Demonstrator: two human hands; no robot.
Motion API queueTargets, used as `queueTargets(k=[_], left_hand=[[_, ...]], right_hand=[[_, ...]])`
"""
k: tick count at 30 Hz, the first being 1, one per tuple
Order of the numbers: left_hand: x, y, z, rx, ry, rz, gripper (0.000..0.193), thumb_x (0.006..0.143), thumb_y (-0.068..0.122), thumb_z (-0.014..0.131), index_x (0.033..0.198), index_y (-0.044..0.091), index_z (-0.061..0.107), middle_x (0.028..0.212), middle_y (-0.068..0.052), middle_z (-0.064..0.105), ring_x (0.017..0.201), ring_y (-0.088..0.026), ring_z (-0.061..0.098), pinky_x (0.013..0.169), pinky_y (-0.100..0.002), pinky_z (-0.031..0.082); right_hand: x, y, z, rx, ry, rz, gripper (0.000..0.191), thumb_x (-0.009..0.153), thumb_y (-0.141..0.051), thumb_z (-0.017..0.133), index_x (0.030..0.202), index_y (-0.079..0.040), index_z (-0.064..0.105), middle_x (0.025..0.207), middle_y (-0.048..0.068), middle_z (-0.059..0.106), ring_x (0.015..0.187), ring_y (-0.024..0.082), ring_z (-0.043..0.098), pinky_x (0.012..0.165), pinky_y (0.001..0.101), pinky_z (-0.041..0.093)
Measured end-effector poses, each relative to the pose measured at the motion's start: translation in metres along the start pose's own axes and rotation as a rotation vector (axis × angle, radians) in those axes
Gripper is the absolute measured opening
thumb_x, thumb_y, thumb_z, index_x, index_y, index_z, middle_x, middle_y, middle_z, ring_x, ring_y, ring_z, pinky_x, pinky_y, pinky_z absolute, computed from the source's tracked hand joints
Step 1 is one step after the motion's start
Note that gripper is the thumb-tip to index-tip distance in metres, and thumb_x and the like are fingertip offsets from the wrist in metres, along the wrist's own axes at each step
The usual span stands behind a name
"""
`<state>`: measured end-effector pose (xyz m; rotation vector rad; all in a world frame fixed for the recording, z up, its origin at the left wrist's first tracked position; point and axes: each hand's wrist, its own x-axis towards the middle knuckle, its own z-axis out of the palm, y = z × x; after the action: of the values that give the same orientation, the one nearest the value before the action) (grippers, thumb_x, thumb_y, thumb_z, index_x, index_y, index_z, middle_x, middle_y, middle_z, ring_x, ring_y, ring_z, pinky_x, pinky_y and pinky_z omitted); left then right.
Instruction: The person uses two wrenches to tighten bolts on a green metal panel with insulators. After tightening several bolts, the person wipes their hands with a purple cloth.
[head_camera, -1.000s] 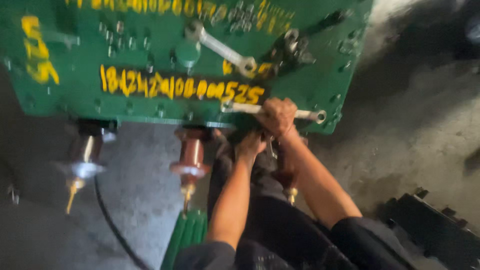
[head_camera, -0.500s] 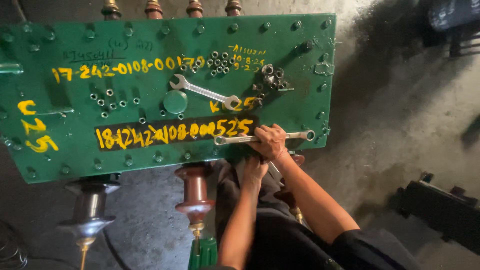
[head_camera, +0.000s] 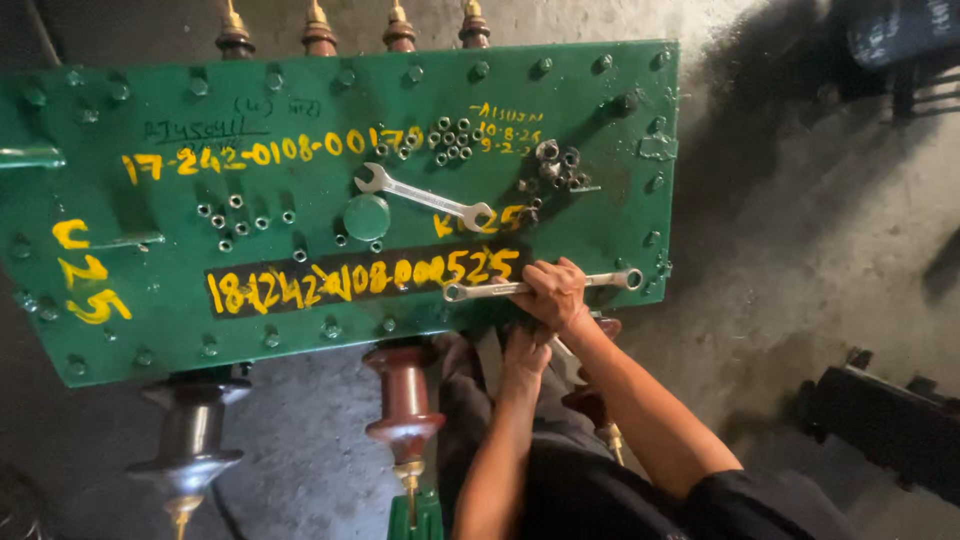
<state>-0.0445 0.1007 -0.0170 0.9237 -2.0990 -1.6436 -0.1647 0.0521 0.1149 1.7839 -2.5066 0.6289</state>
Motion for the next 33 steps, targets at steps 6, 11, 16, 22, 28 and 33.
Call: queueTargets(k=[6, 11, 16, 22, 28, 33], left_hand=[[0.010, 0.007, 0.002, 0.031, -0.008, 0.008, 0.043, 0.093, 0.036, 0.063, 0.132, 0.017, 0.063, 0.129, -0.013, 0.069, 0.119, -0.029, 0.065, 0.097, -0.041, 0.052], [0.017, 0.005, 0.005, 0.062, -0.007, 0.010, 0.039, 0.092, 0.040, 0.063, 0.125, 0.018, 0.066, 0.123, -0.011, 0.071, 0.113, -0.027, 0.068, 0.091, -0.041, 0.055], [0.015, -0.008, 0.009, 0.261, 0.058, 0.169, 0.043, 0.090, 0.046, 0.066, 0.123, 0.019, 0.067, 0.121, -0.011, 0.070, 0.109, -0.028, 0.068, 0.086, -0.043, 0.056], [0.006, -0.014, 0.027, 0.107, -0.003, 0.178, 0.035, 0.084, 0.039, 0.071, 0.111, 0.017, 0.071, 0.109, -0.010, 0.074, 0.105, -0.030, 0.068, 0.088, -0.045, 0.054], [0.001, -0.006, 0.031, -0.103, 0.087, 0.019, 0.037, 0.082, 0.028, 0.070, 0.114, 0.010, 0.066, 0.105, -0.012, 0.069, 0.097, -0.028, 0.065, 0.079, -0.040, 0.053], [-0.002, -0.003, 0.029, -0.167, 0.112, -0.023, 0.031, 0.090, 0.026, 0.067, 0.118, 0.013, 0.063, 0.101, -0.007, 0.065, 0.087, -0.020, 0.061, 0.069, -0.032, 0.049]], right_hand=[[0.008, -0.004, -0.008, 0.025, -0.003, -0.028, 0.046, 0.076, -0.041, 0.084, 0.065, -0.015, 0.047, 0.063, 0.003, 0.052, 0.058, 0.026, 0.056, 0.058, 0.0388, 0.040], [0.005, -0.001, -0.002, -0.010, 0.066, -0.031, 0.051, 0.074, -0.040, 0.089, 0.063, -0.016, 0.046, 0.059, 0.004, 0.051, 0.052, 0.025, 0.053, 0.054, 0.0394, 0.039], [-0.007, 0.009, 0.013, 0.006, -0.086, -0.022, 0.031, 0.065, -0.021, 0.080, 0.066, -0.017, 0.049, 0.065, 0.004, 0.053, 0.061, 0.027, 0.057, 0.058, 0.0417, 0.037], [-0.014, 0.012, 0.017, -0.012, -0.030, -0.067, 0.052, 0.079, -0.036, 0.090, 0.067, -0.014, 0.044, 0.064, 0.005, 0.049, 0.057, 0.030, 0.050, 0.057, 0.0405, 0.036], [-0.010, 0.011, 0.019, 0.012, 0.019, -0.107, 0.058, 0.087, -0.038, 0.091, 0.067, -0.014, 0.042, 0.065, 0.006, 0.048, 0.059, 0.028, 0.051, 0.058, 0.0397, 0.035], [-0.011, 0.013, 0.020, -0.005, -0.026, -0.096, 0.042, 0.077, -0.023, 0.083, 0.066, -0.014, 0.043, 0.065, 0.007, 0.049, 0.059, 0.029, 0.052, 0.059, 0.0408, 0.034]])
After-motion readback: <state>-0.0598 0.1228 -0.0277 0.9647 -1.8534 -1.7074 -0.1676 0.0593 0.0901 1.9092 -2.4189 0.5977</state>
